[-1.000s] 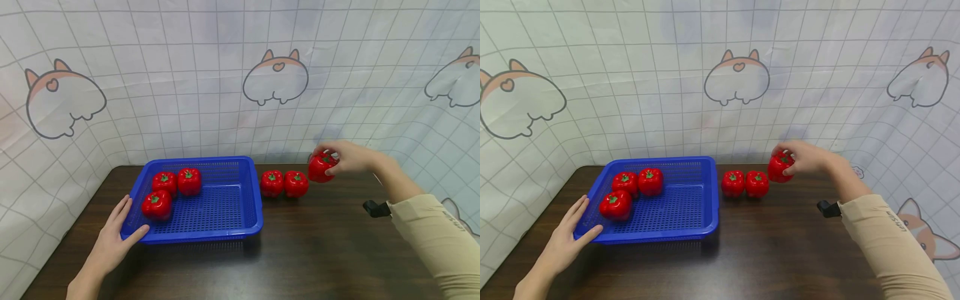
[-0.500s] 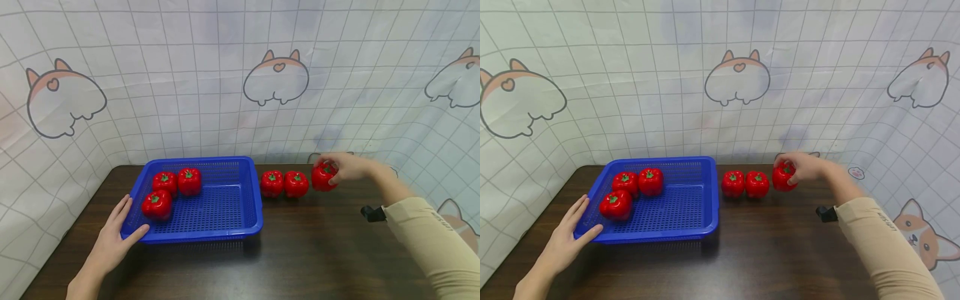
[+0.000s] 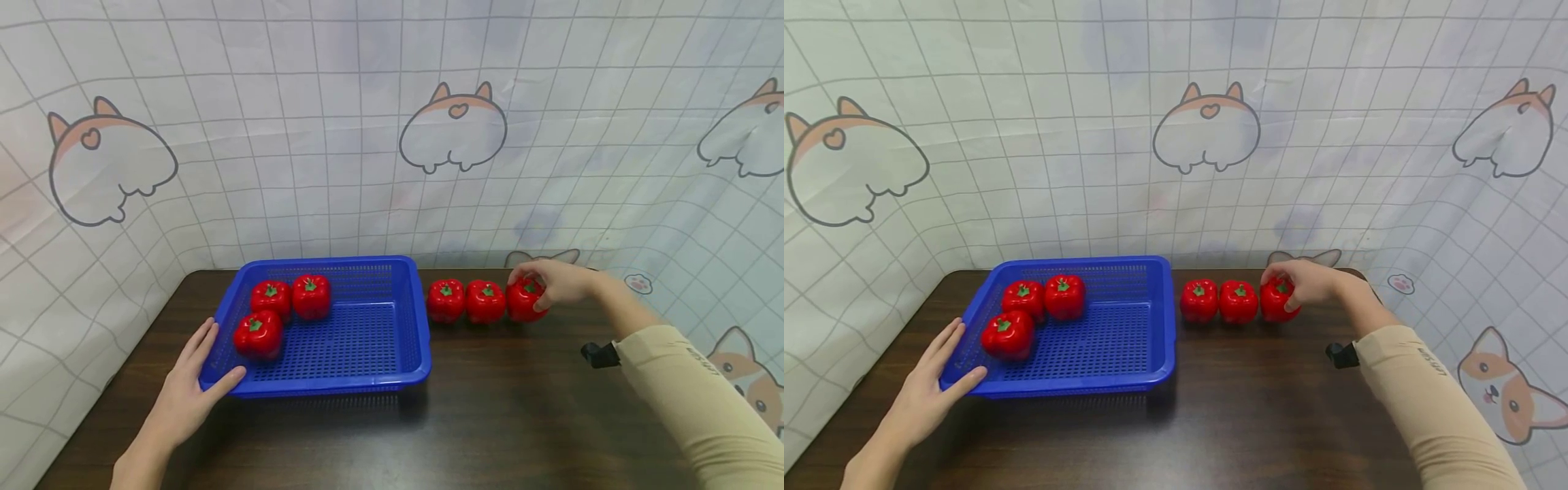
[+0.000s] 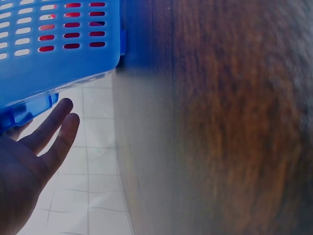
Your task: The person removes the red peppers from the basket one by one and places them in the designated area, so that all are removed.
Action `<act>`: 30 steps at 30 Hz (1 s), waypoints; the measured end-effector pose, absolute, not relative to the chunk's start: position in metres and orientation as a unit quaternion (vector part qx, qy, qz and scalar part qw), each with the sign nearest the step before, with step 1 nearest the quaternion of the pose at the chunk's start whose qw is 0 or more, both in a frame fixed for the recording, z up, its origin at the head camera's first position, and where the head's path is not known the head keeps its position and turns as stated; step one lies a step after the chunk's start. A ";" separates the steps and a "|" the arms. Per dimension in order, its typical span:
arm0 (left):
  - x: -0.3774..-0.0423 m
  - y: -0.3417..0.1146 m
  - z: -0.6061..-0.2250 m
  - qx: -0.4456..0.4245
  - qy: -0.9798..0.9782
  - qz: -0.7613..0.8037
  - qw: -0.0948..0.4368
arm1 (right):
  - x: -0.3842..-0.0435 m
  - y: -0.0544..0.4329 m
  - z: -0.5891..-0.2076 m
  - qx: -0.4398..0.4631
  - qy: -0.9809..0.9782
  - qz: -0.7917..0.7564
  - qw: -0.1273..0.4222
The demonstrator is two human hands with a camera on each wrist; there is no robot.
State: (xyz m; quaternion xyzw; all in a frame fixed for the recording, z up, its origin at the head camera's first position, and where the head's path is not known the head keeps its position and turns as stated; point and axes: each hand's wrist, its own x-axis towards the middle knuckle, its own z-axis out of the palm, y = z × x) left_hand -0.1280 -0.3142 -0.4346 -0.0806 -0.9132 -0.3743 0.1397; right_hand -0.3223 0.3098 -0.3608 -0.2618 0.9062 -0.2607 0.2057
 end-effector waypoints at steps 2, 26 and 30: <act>-0.128 -0.314 -0.435 -0.081 -0.913 -0.375 0.139 | -0.324 0.309 -0.363 -0.267 0.904 -0.262 0.206; -0.130 -0.315 -0.435 -0.078 -0.913 -0.374 0.144 | -0.322 0.307 -0.359 -0.277 0.896 -0.277 0.211; -0.129 -0.315 -0.435 -0.079 -0.913 -0.373 0.144 | -0.322 0.303 -0.351 -0.265 0.907 -0.264 0.195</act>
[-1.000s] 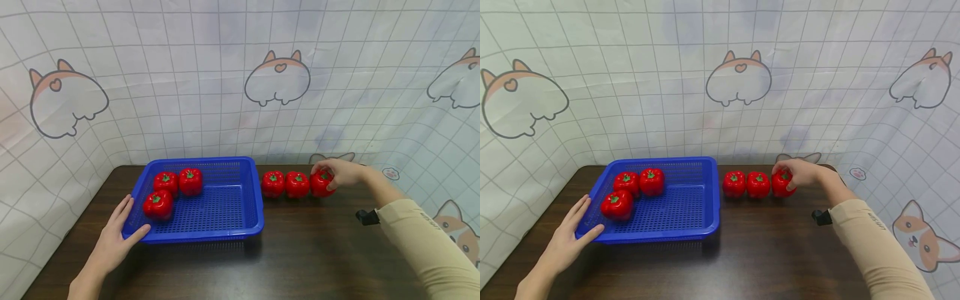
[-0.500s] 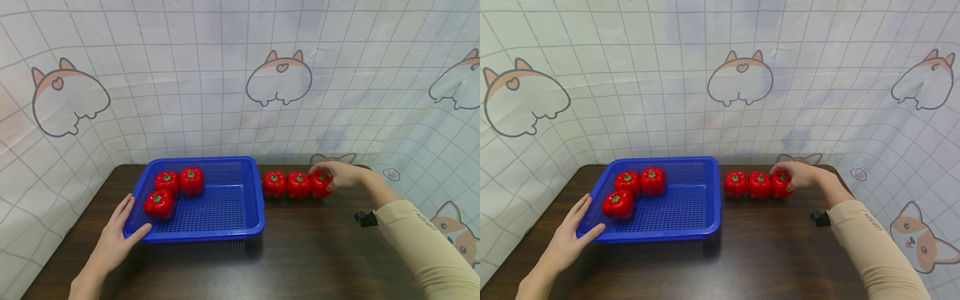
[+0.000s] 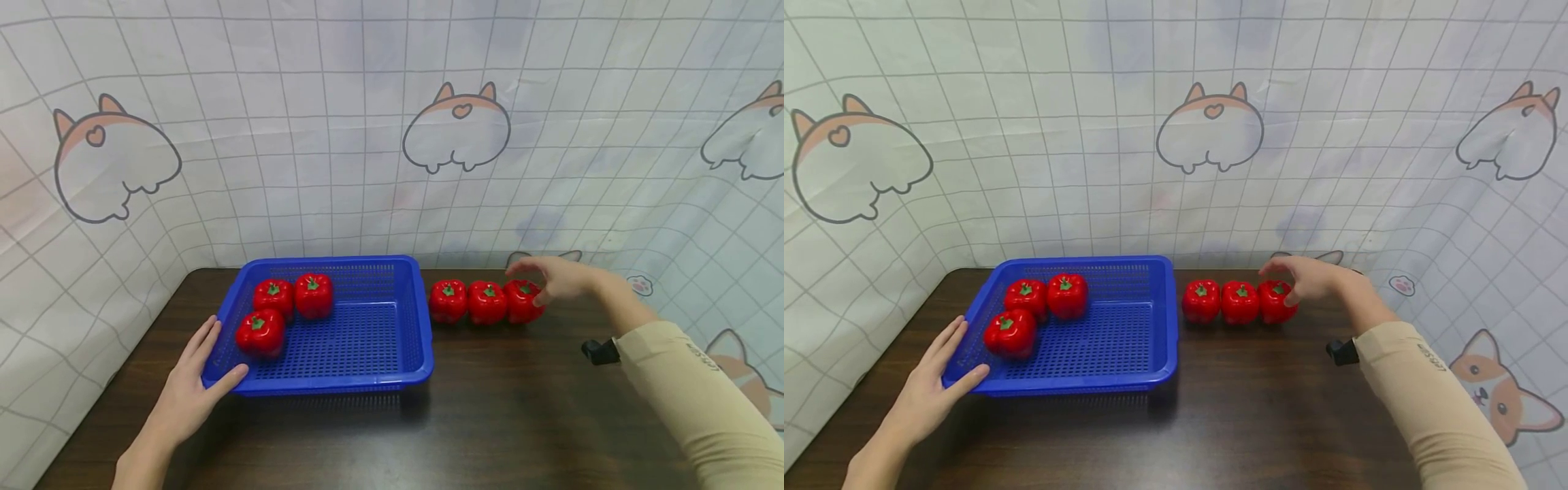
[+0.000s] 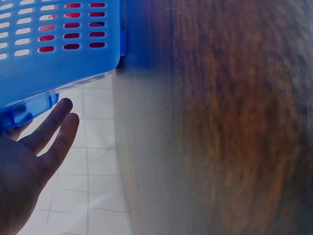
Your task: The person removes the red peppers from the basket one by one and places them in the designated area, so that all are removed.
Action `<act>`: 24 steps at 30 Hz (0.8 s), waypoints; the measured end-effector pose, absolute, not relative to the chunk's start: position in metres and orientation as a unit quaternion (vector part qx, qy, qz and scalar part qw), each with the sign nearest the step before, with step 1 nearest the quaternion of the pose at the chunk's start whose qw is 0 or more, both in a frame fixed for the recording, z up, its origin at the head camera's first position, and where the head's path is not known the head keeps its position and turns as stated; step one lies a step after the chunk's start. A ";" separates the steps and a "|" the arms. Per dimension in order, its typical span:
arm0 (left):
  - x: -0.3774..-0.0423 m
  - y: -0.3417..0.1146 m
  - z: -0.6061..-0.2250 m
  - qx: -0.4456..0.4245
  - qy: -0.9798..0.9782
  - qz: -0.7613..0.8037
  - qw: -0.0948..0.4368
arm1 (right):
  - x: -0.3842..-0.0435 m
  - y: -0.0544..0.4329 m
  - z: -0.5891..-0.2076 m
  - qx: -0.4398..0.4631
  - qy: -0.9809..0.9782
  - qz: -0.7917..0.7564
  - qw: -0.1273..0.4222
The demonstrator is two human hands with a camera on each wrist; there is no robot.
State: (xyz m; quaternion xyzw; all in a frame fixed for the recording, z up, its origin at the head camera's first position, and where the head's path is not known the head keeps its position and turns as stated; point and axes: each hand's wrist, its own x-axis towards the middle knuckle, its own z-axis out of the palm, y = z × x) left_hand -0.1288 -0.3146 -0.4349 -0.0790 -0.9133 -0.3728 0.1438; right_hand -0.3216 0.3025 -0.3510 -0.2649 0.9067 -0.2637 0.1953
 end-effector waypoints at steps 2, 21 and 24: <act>-0.128 -0.314 -0.435 -0.079 -0.913 -0.373 0.143 | -0.321 0.299 -0.345 -0.260 0.918 -0.241 0.178; -0.128 -0.314 -0.435 -0.079 -0.912 -0.376 0.142 | -0.335 0.227 -0.298 -0.294 0.931 -0.174 0.132; -0.128 -0.314 -0.435 -0.077 -0.912 -0.377 0.143 | -0.339 0.209 -0.297 -0.314 0.928 -0.161 0.122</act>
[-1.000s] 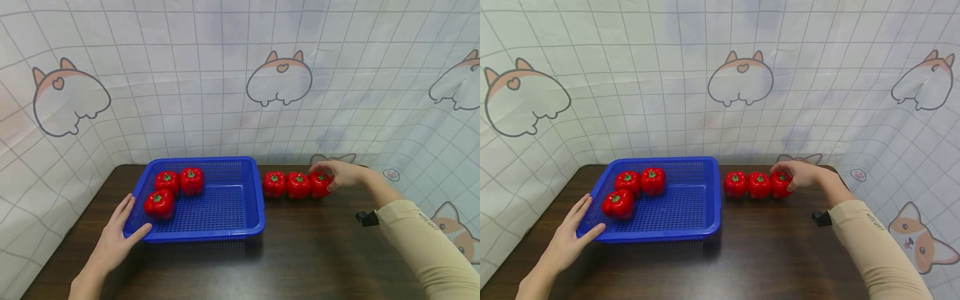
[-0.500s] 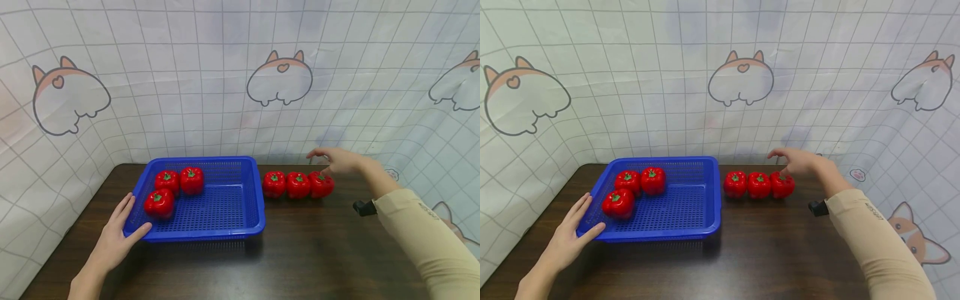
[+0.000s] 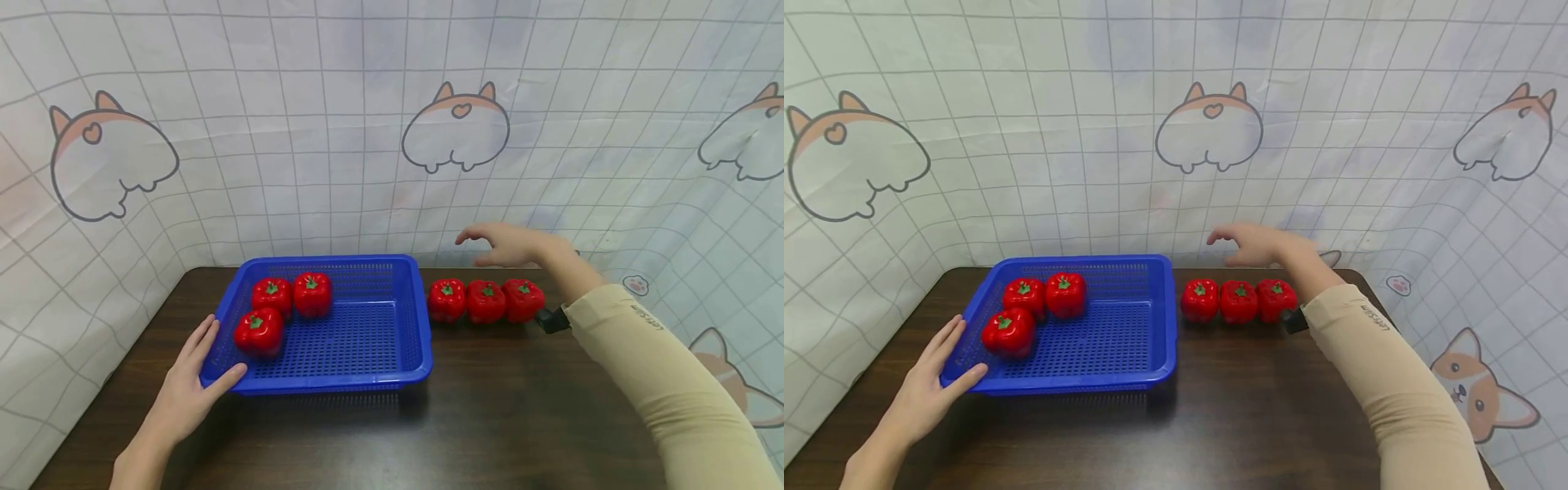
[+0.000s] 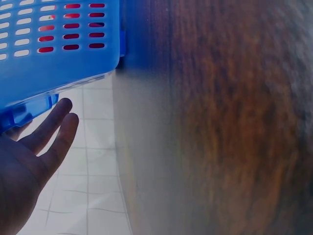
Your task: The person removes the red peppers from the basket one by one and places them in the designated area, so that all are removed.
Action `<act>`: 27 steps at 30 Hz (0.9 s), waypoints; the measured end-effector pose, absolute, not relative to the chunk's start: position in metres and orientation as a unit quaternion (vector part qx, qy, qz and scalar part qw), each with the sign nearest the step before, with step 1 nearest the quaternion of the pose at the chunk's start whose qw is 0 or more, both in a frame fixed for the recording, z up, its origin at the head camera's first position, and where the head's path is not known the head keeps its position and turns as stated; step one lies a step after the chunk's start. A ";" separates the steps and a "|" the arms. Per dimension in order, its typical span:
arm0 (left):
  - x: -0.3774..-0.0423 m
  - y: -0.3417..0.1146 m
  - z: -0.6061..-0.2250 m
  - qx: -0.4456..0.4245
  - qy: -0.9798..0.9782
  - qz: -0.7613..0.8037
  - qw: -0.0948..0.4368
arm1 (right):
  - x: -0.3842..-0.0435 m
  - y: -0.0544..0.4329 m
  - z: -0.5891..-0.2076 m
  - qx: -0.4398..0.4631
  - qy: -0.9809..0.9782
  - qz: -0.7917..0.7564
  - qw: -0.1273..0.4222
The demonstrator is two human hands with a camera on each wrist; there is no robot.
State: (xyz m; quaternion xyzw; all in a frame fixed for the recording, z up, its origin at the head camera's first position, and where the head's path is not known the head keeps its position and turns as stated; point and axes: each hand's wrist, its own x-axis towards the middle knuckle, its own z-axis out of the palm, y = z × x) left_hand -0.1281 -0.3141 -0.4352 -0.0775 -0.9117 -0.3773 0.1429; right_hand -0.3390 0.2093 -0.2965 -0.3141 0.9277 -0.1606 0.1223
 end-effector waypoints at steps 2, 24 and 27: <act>-0.127 -0.314 -0.435 -0.076 -0.911 -0.379 0.143 | -0.341 0.197 -0.296 -0.328 0.925 -0.152 0.116; -0.128 -0.314 -0.435 -0.074 -0.912 -0.381 0.136 | -0.349 0.077 -0.303 -0.380 0.915 -0.103 0.087; -0.129 -0.314 -0.435 -0.075 -0.911 -0.382 0.137 | -0.350 0.062 -0.307 -0.384 0.914 -0.097 0.088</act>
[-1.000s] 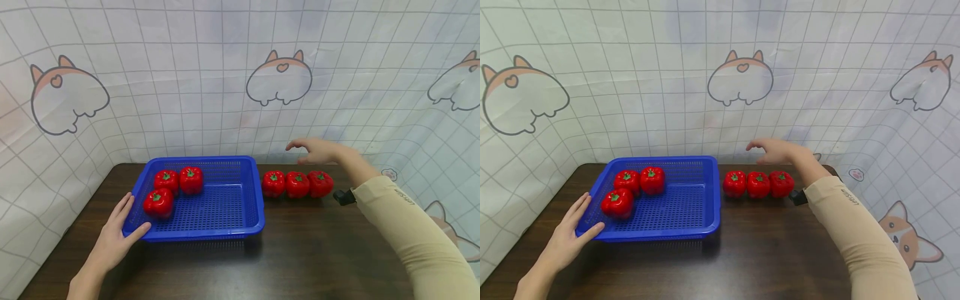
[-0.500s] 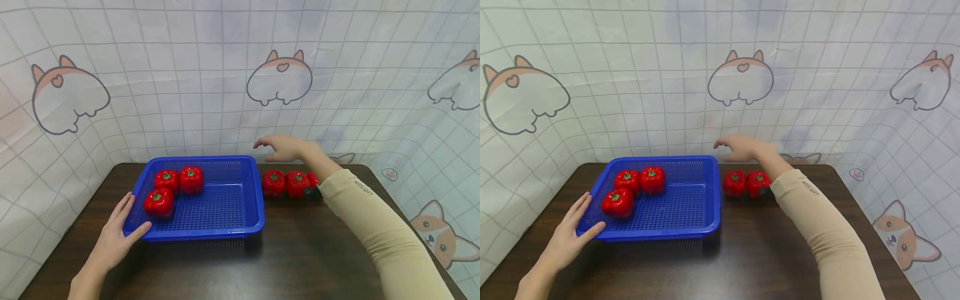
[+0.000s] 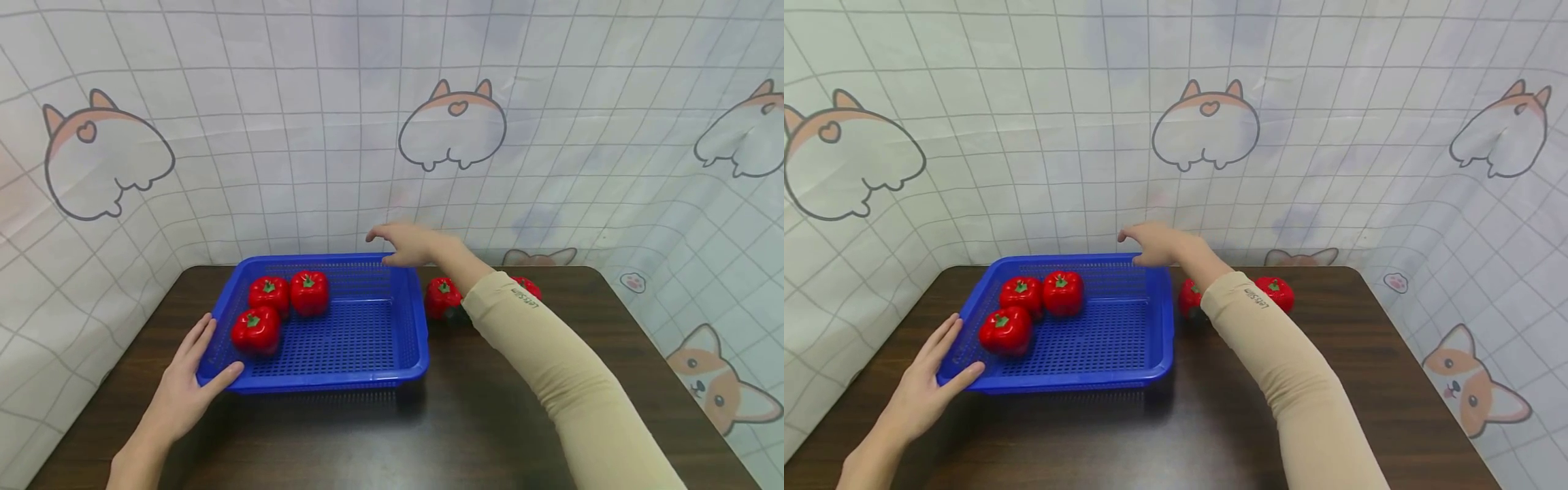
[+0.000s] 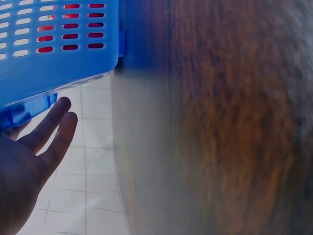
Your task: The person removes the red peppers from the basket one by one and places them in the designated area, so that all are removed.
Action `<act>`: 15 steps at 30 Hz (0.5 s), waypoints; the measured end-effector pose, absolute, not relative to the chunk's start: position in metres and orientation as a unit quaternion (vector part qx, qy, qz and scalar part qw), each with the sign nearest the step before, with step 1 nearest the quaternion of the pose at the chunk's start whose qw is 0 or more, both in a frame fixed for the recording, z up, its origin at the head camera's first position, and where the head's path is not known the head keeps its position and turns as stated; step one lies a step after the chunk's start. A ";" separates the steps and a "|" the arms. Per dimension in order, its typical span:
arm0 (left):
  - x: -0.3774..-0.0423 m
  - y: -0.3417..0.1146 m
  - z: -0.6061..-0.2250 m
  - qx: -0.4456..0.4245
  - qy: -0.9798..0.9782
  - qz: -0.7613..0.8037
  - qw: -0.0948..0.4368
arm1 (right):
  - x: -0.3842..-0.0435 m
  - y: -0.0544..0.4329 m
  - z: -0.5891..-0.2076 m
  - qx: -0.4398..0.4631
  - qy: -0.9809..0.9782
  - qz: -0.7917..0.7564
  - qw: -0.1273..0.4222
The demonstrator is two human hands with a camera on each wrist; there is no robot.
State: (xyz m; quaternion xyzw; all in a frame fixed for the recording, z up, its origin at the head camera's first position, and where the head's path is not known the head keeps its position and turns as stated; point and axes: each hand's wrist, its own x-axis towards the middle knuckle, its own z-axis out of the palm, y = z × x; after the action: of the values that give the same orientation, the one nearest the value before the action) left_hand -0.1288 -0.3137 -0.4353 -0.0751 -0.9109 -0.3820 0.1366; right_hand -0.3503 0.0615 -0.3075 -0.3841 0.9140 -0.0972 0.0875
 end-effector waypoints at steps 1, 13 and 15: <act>-0.129 -0.314 -0.436 -0.076 -0.911 -0.383 0.137 | -0.350 0.057 -0.309 -0.386 0.913 -0.098 0.088; -0.129 -0.314 -0.437 -0.077 -0.908 -0.387 0.144 | -0.346 0.003 -0.331 -0.419 0.896 -0.105 0.104; -0.129 -0.314 -0.437 -0.075 -0.908 -0.385 0.145 | -0.343 -0.006 -0.336 -0.422 0.893 -0.106 0.111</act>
State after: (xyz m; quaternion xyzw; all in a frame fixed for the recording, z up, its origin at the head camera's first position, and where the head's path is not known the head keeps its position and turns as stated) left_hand -0.1294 -0.3137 -0.4370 -0.0753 -0.9082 -0.3853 0.1452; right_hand -0.3432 -0.0059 -0.3359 -0.4224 0.8934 -0.1058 0.1106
